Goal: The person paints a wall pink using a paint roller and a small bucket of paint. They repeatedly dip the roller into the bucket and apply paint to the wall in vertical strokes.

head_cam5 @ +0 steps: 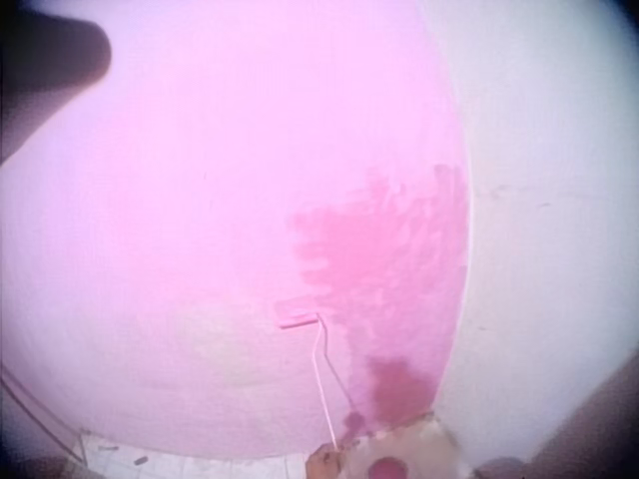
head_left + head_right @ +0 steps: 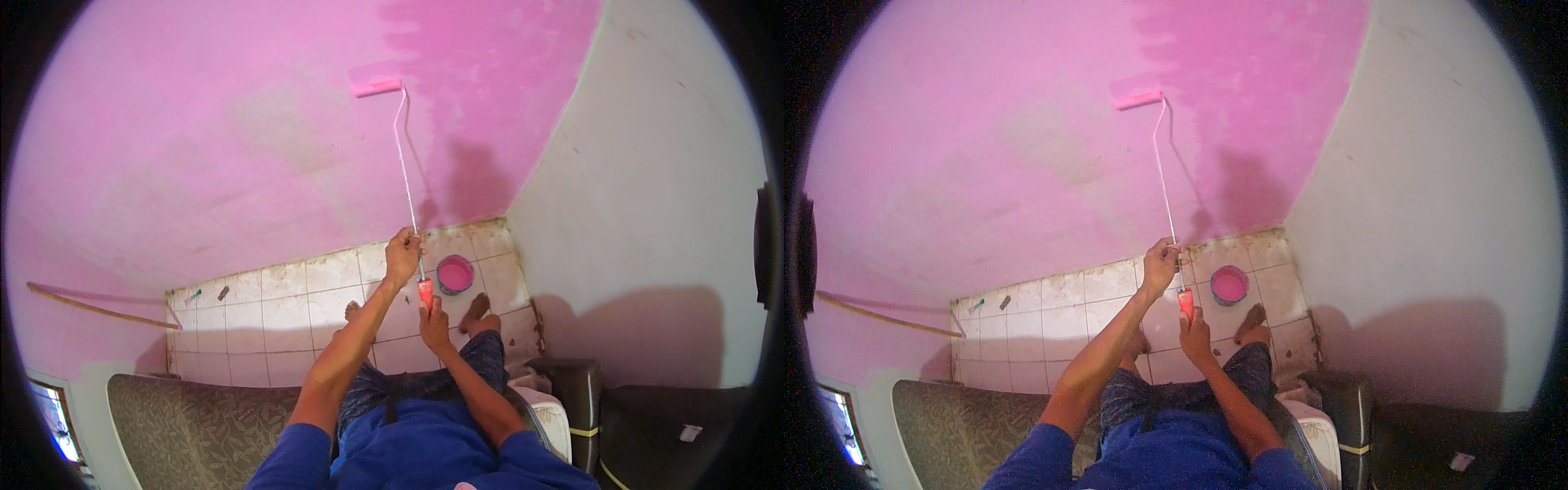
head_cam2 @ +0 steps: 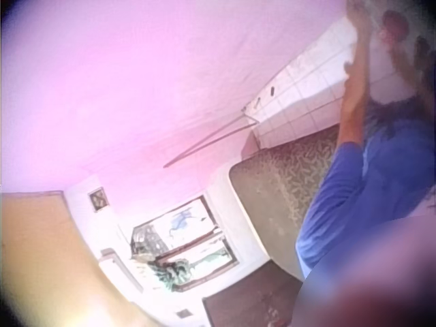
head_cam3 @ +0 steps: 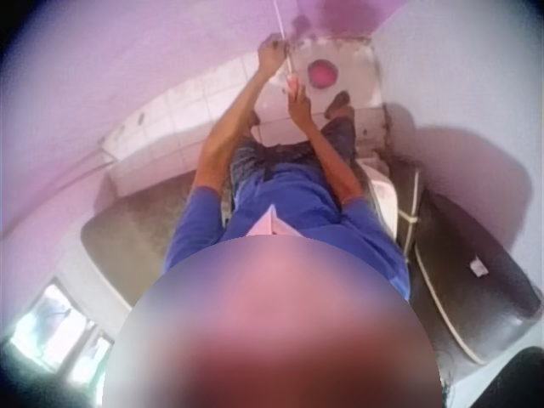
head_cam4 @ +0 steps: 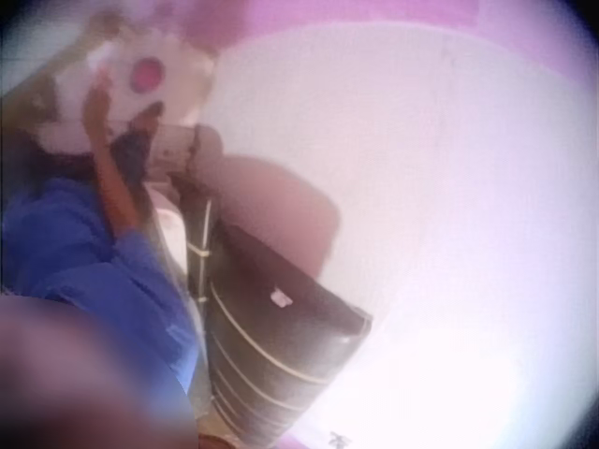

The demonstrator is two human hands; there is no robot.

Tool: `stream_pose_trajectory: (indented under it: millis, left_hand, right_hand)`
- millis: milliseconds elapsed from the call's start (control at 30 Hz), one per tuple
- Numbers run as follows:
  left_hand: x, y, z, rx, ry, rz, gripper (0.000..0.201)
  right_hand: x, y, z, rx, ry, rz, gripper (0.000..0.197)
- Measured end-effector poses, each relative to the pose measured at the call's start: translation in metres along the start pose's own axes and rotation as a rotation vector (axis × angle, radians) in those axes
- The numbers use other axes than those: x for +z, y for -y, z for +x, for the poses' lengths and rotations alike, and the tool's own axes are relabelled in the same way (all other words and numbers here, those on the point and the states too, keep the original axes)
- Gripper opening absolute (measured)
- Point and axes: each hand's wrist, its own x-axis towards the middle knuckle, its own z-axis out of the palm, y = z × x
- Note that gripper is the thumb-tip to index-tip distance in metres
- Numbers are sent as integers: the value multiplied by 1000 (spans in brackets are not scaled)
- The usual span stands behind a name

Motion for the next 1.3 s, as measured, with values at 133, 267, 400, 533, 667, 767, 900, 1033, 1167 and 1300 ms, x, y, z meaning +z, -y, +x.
stream_pose_trajectory:
  millis: [133,267,400,533,667,767,900,1033,1167,1300]
  left_hand:
    - [-6,-13,6,136,-36,-107,21]
    - [-16,-27,12,213,-66,-17,23]
    - [-13,-9,0,56,-33,109,23]
    - [-5,22,-10,-93,13,-22,21]
    - [7,54,-15,-110,37,-105,22]
    - [20,44,-12,-36,72,-23,22]
    - [25,30,-7,14,88,72,26]
    - [24,22,1,57,36,-3,28]
    - [21,10,5,157,-51,67,32]
    - [-4,29,-29,78,-104,80,40]
  right_hand:
    - [-2,19,16,-11,18,88,27]
    - [10,28,31,-44,38,88,26]
    - [19,9,7,60,67,-42,26]
    - [12,-17,-23,94,64,-149,28]
    - [-7,-18,-35,75,51,-125,29]
    - [-13,-23,-27,66,18,-85,28]
    - [-17,-29,-14,21,-7,-76,27]
    - [-14,-23,3,1,-18,-55,25]
    - [-12,-14,22,-5,-6,-49,24]
    - [-17,-30,18,27,5,-113,27]
